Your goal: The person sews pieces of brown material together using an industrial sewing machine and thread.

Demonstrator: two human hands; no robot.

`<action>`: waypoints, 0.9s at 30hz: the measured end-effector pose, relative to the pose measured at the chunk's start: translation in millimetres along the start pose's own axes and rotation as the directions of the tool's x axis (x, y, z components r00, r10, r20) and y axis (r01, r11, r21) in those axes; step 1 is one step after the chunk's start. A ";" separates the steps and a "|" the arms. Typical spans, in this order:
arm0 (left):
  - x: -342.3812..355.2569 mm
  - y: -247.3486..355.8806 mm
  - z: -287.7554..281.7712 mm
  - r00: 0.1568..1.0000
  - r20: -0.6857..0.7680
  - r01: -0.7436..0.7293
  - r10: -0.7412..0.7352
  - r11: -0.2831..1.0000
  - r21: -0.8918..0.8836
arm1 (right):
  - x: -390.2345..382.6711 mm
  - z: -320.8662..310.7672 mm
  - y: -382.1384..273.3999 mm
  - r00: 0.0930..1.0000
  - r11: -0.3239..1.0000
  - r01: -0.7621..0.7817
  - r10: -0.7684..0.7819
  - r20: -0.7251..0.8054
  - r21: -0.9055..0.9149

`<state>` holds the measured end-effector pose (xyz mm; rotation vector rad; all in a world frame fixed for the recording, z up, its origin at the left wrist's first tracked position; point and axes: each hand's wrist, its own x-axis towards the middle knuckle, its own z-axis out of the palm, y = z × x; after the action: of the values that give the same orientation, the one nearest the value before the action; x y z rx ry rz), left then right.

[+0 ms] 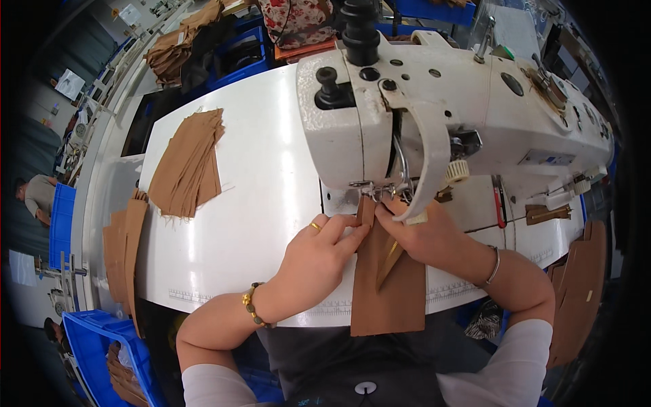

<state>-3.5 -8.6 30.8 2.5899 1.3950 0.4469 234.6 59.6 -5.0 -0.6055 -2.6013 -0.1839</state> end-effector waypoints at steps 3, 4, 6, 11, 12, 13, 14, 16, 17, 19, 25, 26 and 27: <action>1.9 -2.2 9.6 0.987 -0.132 -0.071 0.096 0.981 0.183 | 1.7 -2.7 -1.1 1.000 1.000 -0.008 0.007 0.016 0.018; 2.6 -2.4 12.4 0.986 -0.136 -0.067 0.092 0.981 0.180 | 2.8 -4.1 -1.2 1.000 1.000 -0.006 0.007 -0.011 0.029; 3.9 -2.3 16.4 0.984 -0.161 -0.044 0.069 0.987 0.156 | 6.6 -5.5 0.2 1.000 1.000 -0.006 0.006 -0.006 0.029; 1.6 1.2 18.4 0.987 -0.143 -0.041 0.068 0.982 0.186 | 10.8 -6.4 1.4 0.999 1.000 0.022 -0.021 -0.037 0.006; 1.2 1.9 18.5 0.989 -0.131 -0.041 0.068 0.979 0.200 | 11.5 -4.8 0.9 0.999 0.999 0.035 -0.035 -0.036 0.001; 0.8 2.5 18.6 0.989 -0.130 -0.042 0.069 0.979 0.198 | 11.7 -3.4 0.4 0.998 0.999 0.048 -0.048 -0.034 -0.004; 0.7 3.0 18.7 0.989 -0.133 -0.040 0.069 0.978 0.206 | 11.8 -2.1 0.2 0.998 0.999 0.047 -0.047 -0.033 -0.005; 0.8 2.9 18.6 0.988 -0.136 -0.039 0.069 0.976 0.214 | 11.7 -0.9 0.5 0.997 0.999 0.043 -0.044 -0.068 -0.010; 1.3 2.7 18.6 0.989 -0.134 -0.033 0.061 0.979 0.200 | 11.6 -1.2 1.7 0.999 0.999 0.038 -0.038 -0.033 0.000; 1.7 2.7 18.4 0.990 -0.131 -0.023 0.048 0.983 0.185 | 11.7 -2.9 4.6 0.991 0.996 0.089 -0.092 -0.094 -0.028; 1.2 4.7 17.3 0.997 -0.078 -0.009 0.025 0.980 0.200 | 14.3 -6.9 7.7 0.993 0.997 0.079 -0.079 -0.083 -0.003; 1.6 5.0 17.4 0.995 -0.090 -0.013 0.033 0.977 0.215 | 14.2 -7.2 7.2 0.994 0.997 0.083 -0.083 -0.071 -0.003; 1.8 5.1 17.4 0.994 -0.103 -0.017 0.042 0.973 0.229 | 13.8 -7.3 6.4 0.995 0.997 0.077 -0.077 -0.069 0.002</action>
<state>7.4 -10.0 16.2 2.8095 1.5272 0.4607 229.4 69.0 8.1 -0.4891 -2.5598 -0.2191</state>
